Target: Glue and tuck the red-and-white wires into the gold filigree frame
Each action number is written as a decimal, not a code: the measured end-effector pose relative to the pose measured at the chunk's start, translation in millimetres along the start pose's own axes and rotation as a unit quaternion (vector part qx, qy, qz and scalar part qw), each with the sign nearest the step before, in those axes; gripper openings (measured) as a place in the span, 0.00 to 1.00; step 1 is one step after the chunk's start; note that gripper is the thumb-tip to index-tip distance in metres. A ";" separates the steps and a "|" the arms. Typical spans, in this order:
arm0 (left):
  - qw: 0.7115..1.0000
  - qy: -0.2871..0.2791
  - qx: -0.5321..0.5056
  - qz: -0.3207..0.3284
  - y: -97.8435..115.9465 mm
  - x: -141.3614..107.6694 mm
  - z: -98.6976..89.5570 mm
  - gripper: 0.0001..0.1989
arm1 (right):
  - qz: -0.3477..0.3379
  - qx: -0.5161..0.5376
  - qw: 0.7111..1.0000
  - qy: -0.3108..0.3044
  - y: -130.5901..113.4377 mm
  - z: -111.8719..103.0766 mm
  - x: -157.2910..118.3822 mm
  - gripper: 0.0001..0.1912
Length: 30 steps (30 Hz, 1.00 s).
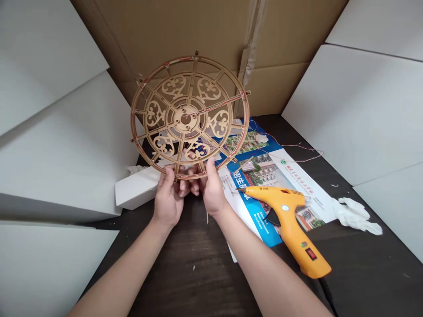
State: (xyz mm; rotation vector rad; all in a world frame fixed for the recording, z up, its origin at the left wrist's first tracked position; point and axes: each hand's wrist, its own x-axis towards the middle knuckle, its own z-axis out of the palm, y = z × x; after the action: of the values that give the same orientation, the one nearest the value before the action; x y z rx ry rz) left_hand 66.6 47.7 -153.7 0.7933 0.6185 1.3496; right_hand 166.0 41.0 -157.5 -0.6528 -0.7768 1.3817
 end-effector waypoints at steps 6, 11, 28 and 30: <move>1.000 -0.012 0.018 0.009 -0.8 0.1 0.2 0.22 | 0.006 -0.031 0.999 0.013 5.2 -4.2 -1.3 0.30; 0.999 -0.018 0.044 -0.002 -3.6 0.5 -0.2 0.30 | 0.002 -0.052 0.999 0.013 3.8 -1.8 -1.0 0.28; 0.998 -0.033 0.049 -0.008 -5.9 -1.1 -7.2 0.13 | -0.026 -0.102 0.994 -0.033 5.1 -3.7 -2.3 0.19; 0.998 -0.035 0.048 -0.008 -5.3 -0.6 -6.6 0.13 | -0.025 -0.092 0.995 -0.029 6.4 -4.2 -2.2 0.18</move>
State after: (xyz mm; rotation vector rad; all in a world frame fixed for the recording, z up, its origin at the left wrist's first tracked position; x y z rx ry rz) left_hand 64.5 47.9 -161.9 0.9073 0.6375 1.2790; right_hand 165.5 39.6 -165.3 -0.7339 -0.9679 1.2980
